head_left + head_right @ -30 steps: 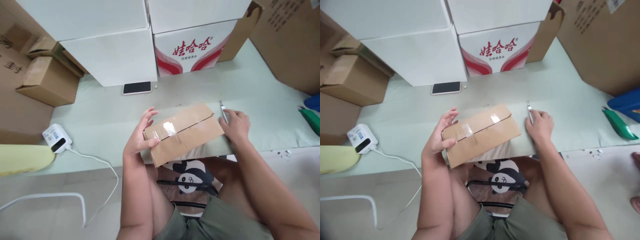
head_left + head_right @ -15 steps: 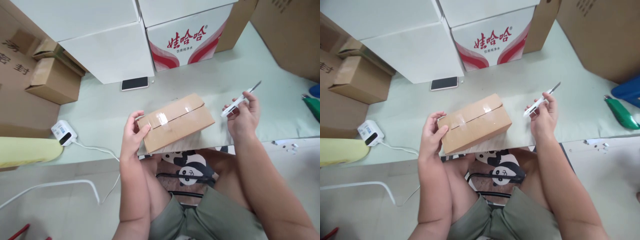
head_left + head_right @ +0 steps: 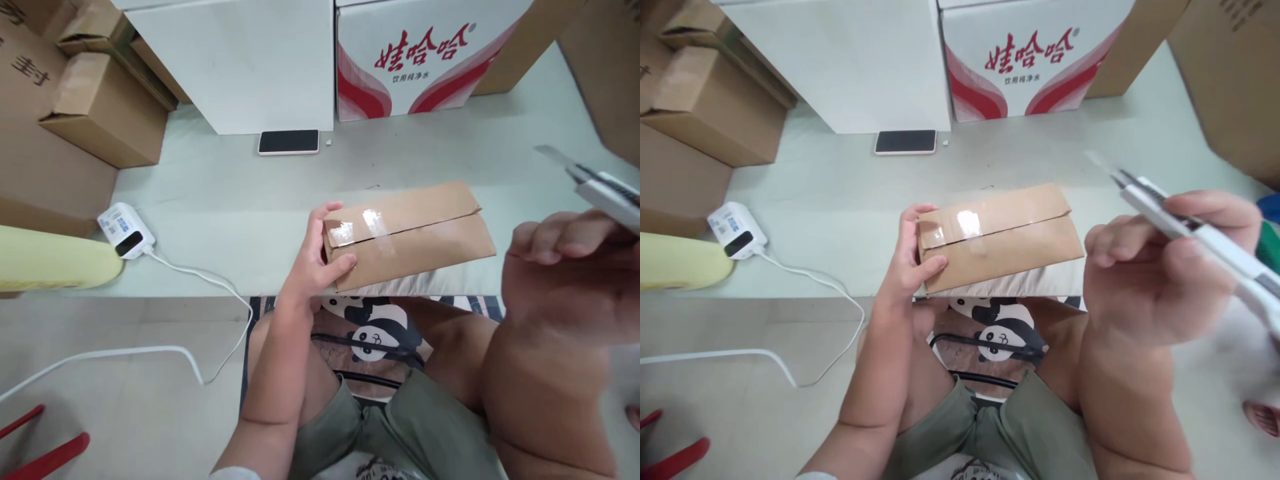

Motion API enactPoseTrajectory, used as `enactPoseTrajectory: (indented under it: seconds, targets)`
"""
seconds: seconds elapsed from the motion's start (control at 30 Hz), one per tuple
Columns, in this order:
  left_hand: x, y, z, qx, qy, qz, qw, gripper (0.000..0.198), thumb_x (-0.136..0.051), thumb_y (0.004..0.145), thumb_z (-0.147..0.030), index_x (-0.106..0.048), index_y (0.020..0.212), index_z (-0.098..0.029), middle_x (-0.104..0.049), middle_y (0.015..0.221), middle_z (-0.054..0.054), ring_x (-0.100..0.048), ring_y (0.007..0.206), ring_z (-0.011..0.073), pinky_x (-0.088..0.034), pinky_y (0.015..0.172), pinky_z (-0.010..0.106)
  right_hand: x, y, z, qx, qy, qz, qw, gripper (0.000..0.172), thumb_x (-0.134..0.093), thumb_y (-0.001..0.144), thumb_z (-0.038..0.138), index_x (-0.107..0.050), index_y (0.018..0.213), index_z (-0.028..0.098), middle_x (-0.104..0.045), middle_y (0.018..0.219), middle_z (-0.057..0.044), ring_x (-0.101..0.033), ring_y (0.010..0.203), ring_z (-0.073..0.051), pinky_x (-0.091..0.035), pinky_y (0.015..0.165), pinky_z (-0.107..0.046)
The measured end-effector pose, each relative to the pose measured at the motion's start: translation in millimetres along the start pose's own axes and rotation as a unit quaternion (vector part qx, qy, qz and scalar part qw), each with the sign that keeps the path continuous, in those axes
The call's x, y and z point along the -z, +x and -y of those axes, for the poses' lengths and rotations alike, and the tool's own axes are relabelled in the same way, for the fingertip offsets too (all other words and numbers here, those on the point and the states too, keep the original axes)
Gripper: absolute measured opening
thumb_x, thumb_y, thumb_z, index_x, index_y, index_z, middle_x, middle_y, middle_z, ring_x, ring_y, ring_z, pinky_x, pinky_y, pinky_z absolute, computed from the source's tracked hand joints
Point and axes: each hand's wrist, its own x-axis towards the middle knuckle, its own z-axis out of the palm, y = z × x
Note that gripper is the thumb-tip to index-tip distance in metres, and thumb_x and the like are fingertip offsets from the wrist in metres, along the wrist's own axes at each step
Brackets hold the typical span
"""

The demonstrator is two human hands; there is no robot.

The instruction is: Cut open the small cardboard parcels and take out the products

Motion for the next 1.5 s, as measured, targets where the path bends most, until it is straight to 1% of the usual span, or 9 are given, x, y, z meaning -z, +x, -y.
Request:
enactPoseTrajectory:
  seconds: [0.07,0.13,0.3,0.43,0.5,0.6,0.73,0.97,1.5]
  targets:
    - [-7.9,2,0,0.003,-0.013,0.013,1.0,0.076,-0.085,0.079,-0.058,-0.048,0.141,-0.033,-0.06,0.112,0.006,-0.063,0.097,0.0255,-0.055,0.085,0.038,-11,-8,9,0.018,0.021,0.054,0.998,0.023,-0.077,0.081,0.049,-0.071,0.087,0.027,-0.057,0.053,0.004,-0.049,0.039,-0.014,-0.035,0.038,-0.03]
    - [-13.4,2,0,0.011,-0.026,0.011,1.0,0.074,-0.085,0.079,-0.058,-0.049,0.14,-0.034,-0.06,0.114,0.006,-0.063,0.1,0.0262,-0.055,0.088,0.039,-19,-15,12,0.018,0.036,0.076,0.996,0.021,-0.078,0.085,0.041,-0.077,0.093,0.023,-0.062,0.055,0.001,-0.053,0.039,-0.016,-0.036,0.036,-0.031]
    - [-18.9,-1,-4,0.034,-0.054,-0.012,0.998,0.071,-0.086,0.08,-0.05,-0.051,0.139,-0.034,-0.061,0.112,0.005,-0.062,0.097,0.0246,-0.054,0.084,0.037,-17,-19,9,-0.004,0.055,0.115,0.992,0.02,-0.083,0.082,0.028,-0.076,0.101,0.023,-0.068,0.063,0.001,-0.061,0.045,-0.017,-0.045,0.04,-0.03]
    - [-22.4,-1,-5,0.049,-0.074,-0.033,0.996,0.065,-0.082,0.079,-0.041,-0.054,0.137,-0.033,-0.063,0.107,0.005,-0.063,0.091,0.0244,-0.055,0.075,0.035,-10,-20,10,0.003,0.013,0.154,0.988,0.008,-0.078,0.086,0.028,-0.079,0.093,0.023,-0.067,0.067,0.0,-0.058,0.054,-0.015,-0.043,0.049,-0.031]
    - [-23.8,0,-4,0.056,-0.078,-0.041,0.995,0.063,-0.081,0.078,-0.039,-0.055,0.135,-0.034,-0.062,0.105,0.005,-0.063,0.088,0.0236,-0.054,0.072,0.034,-9,-23,13,-0.004,-0.024,0.137,0.99,0.006,-0.075,0.088,0.026,-0.08,0.086,0.023,-0.067,0.069,-0.001,-0.056,0.057,-0.014,-0.039,0.051,-0.03]
    - [-24.3,0,-1,0.055,-0.079,-0.048,0.994,0.062,-0.082,0.077,-0.039,-0.055,0.133,-0.034,-0.06,0.108,0.004,-0.062,0.088,0.0227,-0.052,0.072,0.033,-10,-26,20,-0.038,-0.092,0.136,0.986,0.007,-0.076,0.089,0.024,-0.079,0.083,0.024,-0.068,0.067,0.002,-0.053,0.052,-0.01,-0.034,0.046,-0.026]
    - [-24.0,0,3,0.035,-0.077,-0.051,0.995,0.062,-0.083,0.078,-0.042,-0.055,0.132,-0.035,-0.059,0.113,0.004,-0.06,0.09,0.0217,-0.051,0.074,0.033,-8,-28,23,-0.05,-0.155,0.192,0.968,0.011,-0.087,0.081,0.026,-0.077,0.083,0.023,-0.066,0.062,0.005,-0.05,0.048,-0.007,-0.034,0.043,-0.021]
    - [-25.1,2,3,-0.004,-0.043,-0.056,0.997,0.062,-0.084,0.077,-0.057,-0.057,0.127,-0.033,-0.056,0.12,0.004,-0.056,0.097,0.0224,-0.049,0.08,0.033,-11,-30,20,-0.051,-0.174,0.168,0.969,0.013,-0.085,0.084,0.032,-0.077,0.078,0.023,-0.063,0.054,0.005,-0.051,0.04,-0.01,-0.034,0.038,-0.024]
    - [-23.5,6,5,-0.005,-0.017,-0.08,0.997,0.066,-0.087,0.07,-0.058,-0.06,0.125,-0.032,-0.058,0.124,0.005,-0.059,0.102,0.0246,-0.052,0.086,0.035,-38,-22,18,-0.099,-0.174,0.11,0.974,0.038,-0.081,0.089,0.05,-0.069,0.068,0.022,-0.057,0.051,0.003,-0.056,0.048,-0.012,-0.04,0.046,-0.027]
